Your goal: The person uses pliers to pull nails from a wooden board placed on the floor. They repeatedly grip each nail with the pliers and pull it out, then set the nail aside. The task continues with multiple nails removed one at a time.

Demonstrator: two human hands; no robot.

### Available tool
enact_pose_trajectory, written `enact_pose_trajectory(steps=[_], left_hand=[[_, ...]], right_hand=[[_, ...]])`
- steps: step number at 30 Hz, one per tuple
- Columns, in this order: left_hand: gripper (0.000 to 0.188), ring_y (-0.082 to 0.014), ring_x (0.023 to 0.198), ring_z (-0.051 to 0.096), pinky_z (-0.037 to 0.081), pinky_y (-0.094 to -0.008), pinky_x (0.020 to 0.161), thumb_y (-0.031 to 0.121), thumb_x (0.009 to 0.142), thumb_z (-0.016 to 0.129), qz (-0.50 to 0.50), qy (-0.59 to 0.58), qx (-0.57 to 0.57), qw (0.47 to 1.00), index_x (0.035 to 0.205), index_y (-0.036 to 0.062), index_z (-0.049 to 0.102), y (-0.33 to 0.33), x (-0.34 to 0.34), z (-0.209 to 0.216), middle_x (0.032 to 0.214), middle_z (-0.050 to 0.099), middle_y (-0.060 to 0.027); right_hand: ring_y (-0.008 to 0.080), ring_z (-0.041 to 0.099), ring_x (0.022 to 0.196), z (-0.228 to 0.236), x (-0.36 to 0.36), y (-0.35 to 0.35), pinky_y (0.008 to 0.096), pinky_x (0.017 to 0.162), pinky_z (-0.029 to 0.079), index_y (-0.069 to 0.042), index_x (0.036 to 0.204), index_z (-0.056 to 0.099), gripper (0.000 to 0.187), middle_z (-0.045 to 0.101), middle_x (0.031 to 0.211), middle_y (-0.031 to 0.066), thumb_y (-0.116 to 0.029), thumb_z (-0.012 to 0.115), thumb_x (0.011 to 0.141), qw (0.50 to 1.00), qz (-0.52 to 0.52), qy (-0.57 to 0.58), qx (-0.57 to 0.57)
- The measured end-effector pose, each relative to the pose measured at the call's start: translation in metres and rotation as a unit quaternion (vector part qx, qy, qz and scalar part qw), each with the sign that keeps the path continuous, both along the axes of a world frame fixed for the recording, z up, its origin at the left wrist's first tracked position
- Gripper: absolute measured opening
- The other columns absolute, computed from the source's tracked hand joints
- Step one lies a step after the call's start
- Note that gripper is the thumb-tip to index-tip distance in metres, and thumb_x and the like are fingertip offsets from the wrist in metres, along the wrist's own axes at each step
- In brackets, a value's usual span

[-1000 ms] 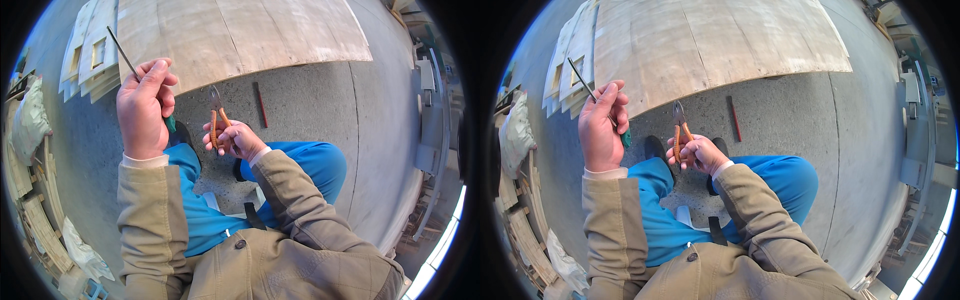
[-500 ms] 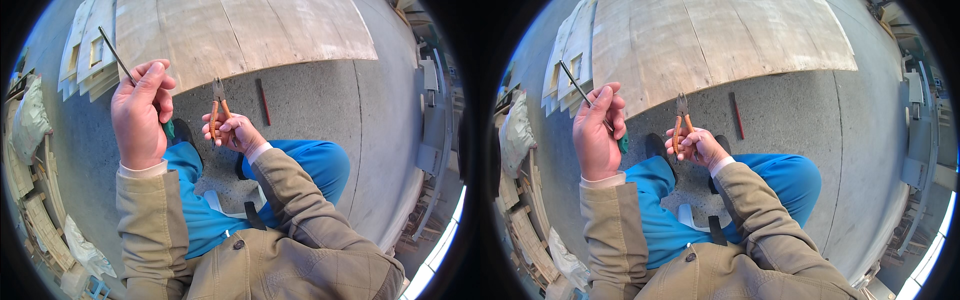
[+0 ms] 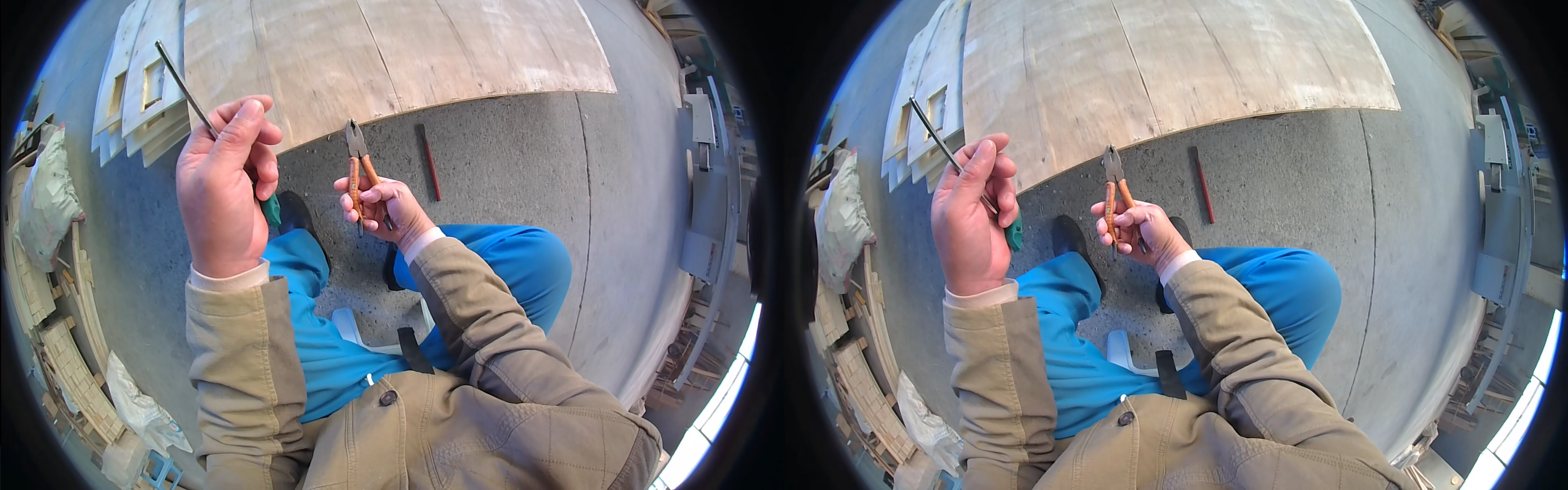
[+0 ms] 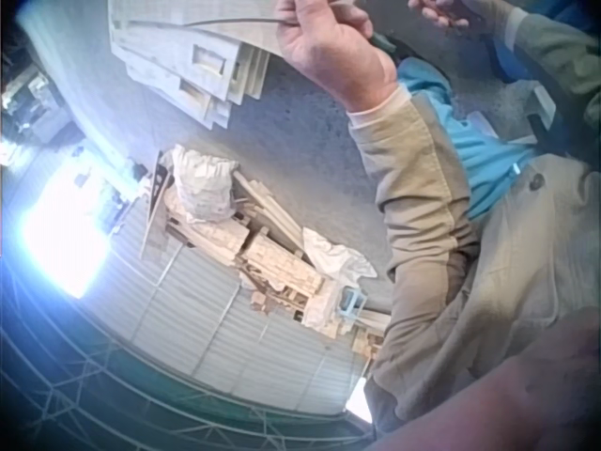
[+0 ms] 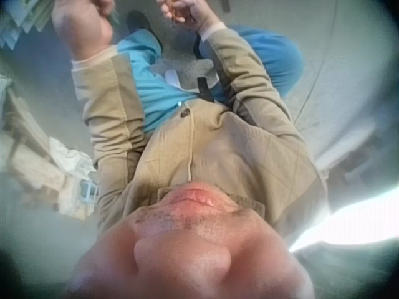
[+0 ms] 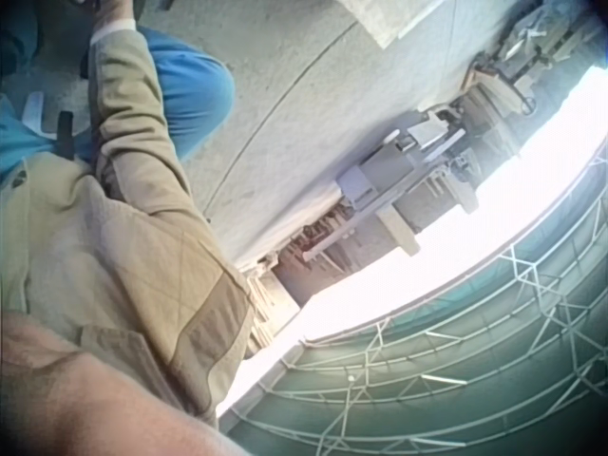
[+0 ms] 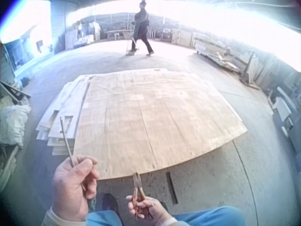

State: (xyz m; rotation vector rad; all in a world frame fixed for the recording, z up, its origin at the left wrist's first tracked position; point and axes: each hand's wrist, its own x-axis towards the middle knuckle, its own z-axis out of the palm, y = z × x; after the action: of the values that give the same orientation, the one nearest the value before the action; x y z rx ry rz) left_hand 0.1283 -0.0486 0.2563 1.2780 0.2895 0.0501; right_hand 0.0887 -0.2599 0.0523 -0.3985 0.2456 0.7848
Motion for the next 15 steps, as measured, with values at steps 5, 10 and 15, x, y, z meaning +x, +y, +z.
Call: enact_pose_trajectory(steps=[5,10,15], left_hand=[[0.025,-0.004,0.056,0.051,0.034,-0.0212,0.048,0.025,0.103,0.072,0.001,0.0,0.002,1.0,0.109,0.0006,0.072,-0.0006,-0.0006,0.0002,0.084,0.069,-0.001],[0.025,-0.0042,0.057,0.051,0.034,-0.0213,0.049,0.025,0.103,0.072,-0.001,0.004,0.004,1.0,0.109,0.0007,0.072,0.0014,-0.0007,0.0003,0.084,0.069,-0.001],[0.026,-0.0043,0.058,0.052,0.035,-0.0211,0.049,0.025,0.103,0.073,-0.001,0.003,0.008,1.0,0.11,0.0005,0.072,0.0018,-0.0007,-0.0007,0.085,0.069,-0.0012]], right_hand=[[0.0267,0.076,0.084,0.0014,-0.0023,-0.0005,0.0272,0.053,0.057,0.011,0.136,0.056,0.05,0.073,0.1,0.0207,-0.002,0.055,0.088,1.0,-0.006,0.001,-0.014],[0.0265,0.077,0.084,-0.0017,-0.0021,-0.0014,0.0271,0.053,0.058,0.01,0.136,0.057,0.051,0.073,0.1,0.0206,-0.003,0.057,0.087,1.0,-0.006,-0.01,-0.001],[0.0246,0.07,0.072,-0.0007,-0.0039,-0.0005,0.0312,0.06,0.056,0.007,0.132,0.06,0.042,0.07,0.091,0.0168,-0.016,0.061,0.097,0.999,-0.02,-0.004,-0.025]])
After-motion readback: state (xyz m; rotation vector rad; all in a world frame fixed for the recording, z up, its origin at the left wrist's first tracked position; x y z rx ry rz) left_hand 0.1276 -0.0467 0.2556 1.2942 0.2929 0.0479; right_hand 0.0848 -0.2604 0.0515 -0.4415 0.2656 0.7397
